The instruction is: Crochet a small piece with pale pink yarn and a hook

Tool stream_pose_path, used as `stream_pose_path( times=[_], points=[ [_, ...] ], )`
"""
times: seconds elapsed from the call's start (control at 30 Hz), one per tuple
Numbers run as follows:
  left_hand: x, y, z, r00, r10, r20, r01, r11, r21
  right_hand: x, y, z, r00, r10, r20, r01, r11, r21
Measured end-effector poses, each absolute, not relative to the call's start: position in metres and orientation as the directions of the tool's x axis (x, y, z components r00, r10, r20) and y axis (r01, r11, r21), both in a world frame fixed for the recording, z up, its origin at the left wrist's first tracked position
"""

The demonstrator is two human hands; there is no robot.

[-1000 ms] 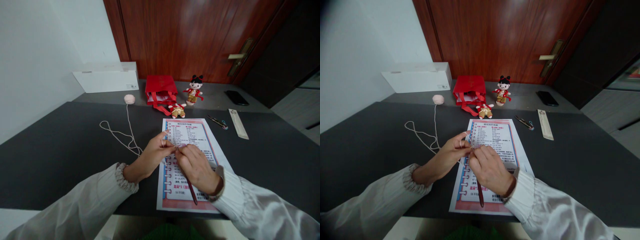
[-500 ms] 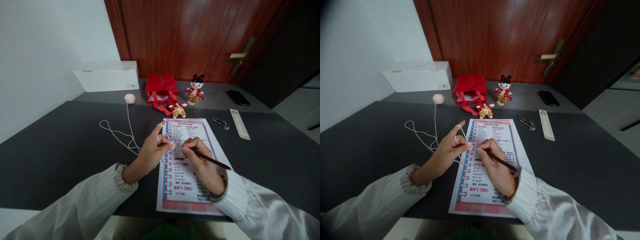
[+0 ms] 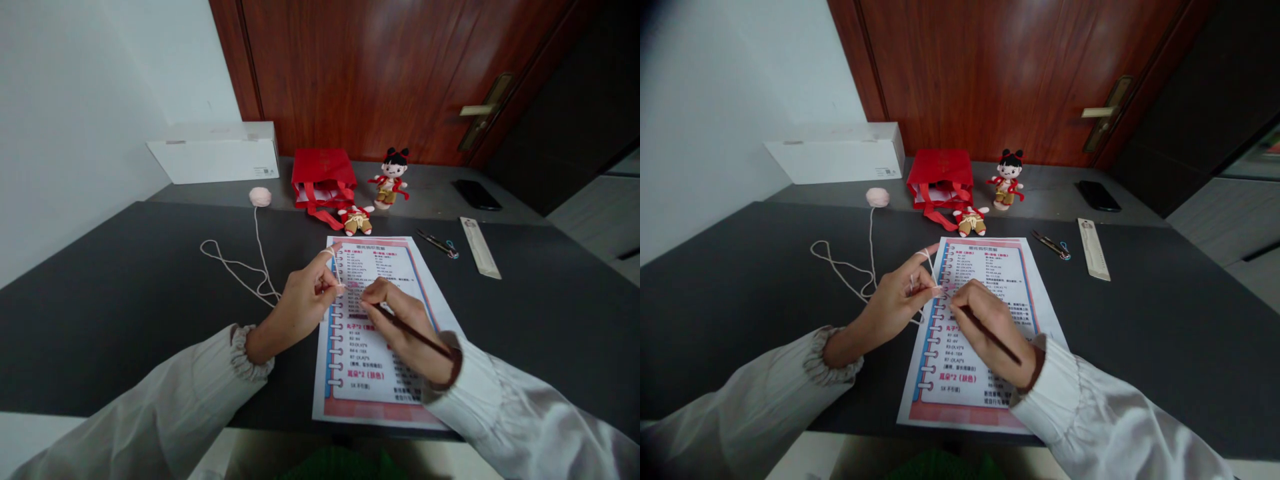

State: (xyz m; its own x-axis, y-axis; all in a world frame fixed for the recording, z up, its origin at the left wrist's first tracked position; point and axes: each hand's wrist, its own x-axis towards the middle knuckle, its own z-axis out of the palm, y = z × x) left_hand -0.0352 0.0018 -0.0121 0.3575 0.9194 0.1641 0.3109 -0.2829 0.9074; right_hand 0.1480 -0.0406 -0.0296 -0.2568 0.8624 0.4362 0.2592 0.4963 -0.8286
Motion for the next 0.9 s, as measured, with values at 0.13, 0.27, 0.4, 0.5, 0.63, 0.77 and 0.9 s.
stream_pose_path(
  times=[0.13,0.27,0.4,0.5,0.63,0.77,0.9],
  points=[
    [-0.035,0.003,-0.012,0.379,0.913,0.153,0.289,-0.274,0.918,0.149,-0.031,-0.032,-0.095,0.969,0.227,0.041,0.232,-0.972],
    [-0.035,0.004,-0.013,0.393,0.913,0.109,0.237,-0.215,0.948,0.149,-0.025,-0.028,-0.128,0.987,0.096,-0.198,0.070,-0.978],
    [-0.034,0.005,-0.015,0.398,0.913,0.085,0.205,-0.178,0.962,0.147,-0.026,-0.024,-0.150,0.989,0.013,-0.369,-0.044,-0.928],
    [-0.033,0.004,-0.015,0.412,0.909,0.065,0.171,-0.147,0.974,0.145,-0.027,-0.024,-0.167,0.986,-0.022,-0.413,-0.090,-0.906],
    [-0.031,0.003,-0.014,0.430,0.903,0.004,0.124,-0.063,0.990,0.144,-0.027,-0.028,-0.174,0.984,0.025,-0.377,-0.044,-0.925],
    [-0.029,0.001,-0.013,0.438,0.896,-0.075,0.026,0.071,0.997,0.147,-0.031,-0.032,-0.122,0.963,0.240,-0.088,0.231,-0.969],
    [-0.027,-0.002,-0.015,0.443,0.892,-0.094,0.000,0.106,0.994,0.149,-0.035,-0.036,-0.337,0.730,0.594,0.333,0.683,-0.650]
  ],
)
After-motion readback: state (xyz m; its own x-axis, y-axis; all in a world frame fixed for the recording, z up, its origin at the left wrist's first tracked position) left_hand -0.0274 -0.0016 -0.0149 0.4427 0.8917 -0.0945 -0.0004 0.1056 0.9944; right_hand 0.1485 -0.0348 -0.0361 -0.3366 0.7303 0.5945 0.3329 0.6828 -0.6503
